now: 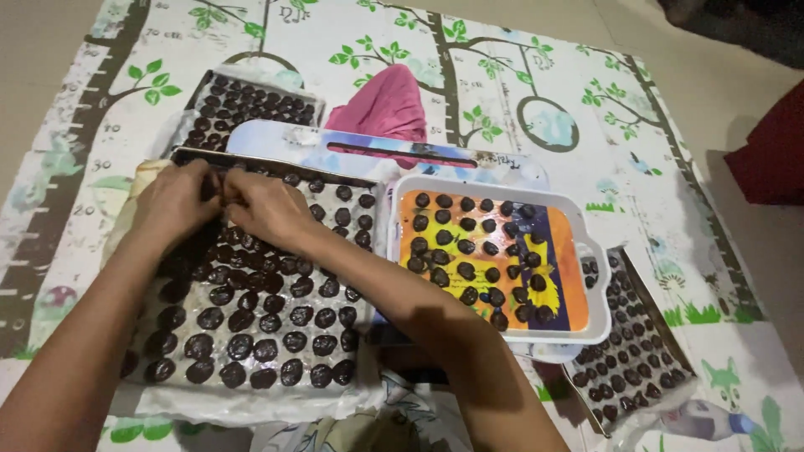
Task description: Arranging small round chocolates from a large tray onto a smaller tray with a specific layout.
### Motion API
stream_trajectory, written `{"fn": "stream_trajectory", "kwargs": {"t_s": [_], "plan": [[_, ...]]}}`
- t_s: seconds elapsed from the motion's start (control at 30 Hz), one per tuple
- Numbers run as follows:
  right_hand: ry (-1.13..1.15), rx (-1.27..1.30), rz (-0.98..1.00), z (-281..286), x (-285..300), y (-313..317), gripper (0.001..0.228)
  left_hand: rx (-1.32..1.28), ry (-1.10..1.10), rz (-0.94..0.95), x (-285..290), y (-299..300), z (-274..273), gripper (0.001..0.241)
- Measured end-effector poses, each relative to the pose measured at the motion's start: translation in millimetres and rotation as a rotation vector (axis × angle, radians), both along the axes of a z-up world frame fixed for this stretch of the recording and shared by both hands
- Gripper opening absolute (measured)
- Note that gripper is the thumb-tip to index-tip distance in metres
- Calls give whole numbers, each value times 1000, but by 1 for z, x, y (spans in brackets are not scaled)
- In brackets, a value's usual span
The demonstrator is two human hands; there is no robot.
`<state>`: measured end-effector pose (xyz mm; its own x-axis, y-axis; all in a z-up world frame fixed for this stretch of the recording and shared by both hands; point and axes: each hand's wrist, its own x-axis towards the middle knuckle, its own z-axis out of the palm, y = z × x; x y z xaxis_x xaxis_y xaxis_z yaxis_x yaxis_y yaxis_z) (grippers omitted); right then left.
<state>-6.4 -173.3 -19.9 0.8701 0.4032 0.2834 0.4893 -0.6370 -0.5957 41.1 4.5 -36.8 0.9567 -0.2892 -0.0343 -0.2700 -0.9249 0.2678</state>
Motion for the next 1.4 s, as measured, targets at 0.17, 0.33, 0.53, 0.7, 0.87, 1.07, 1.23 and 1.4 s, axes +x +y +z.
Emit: {"fn": "stream_trajectory", "kwargs": {"t_s": [0.17, 0.33, 0.53, 0.7, 0.87, 1.07, 1.23, 1.4], "plan": [[367, 353, -51, 33, -19, -48, 36, -251, 29, 117, -17, -3, 30, 49], [319, 431, -168, 63, -76, -156, 23, -222, -240, -73, -2, 31, -16, 37], [89, 505, -646, 96, -167, -310, 14, -871, 118, -61, -6, 5, -48, 31], [6, 222, -957, 70, -204, -411, 12, -761, 42, -213, -55, -62, 25, 29], [338, 66, -1074, 53, -178, -411, 9, -468, 45, -323, -103, -143, 106, 33], [299, -66, -966, 10, -124, -444, 18, -293, 80, -396, -105, -173, 88, 35], [255, -242, -920, -13, -110, -458, 24, -346, 160, -344, -111, -173, 67, 31], [96, -378, -808, -15, -119, -455, 19, -443, 506, -41, -129, -199, 88, 32]]}}
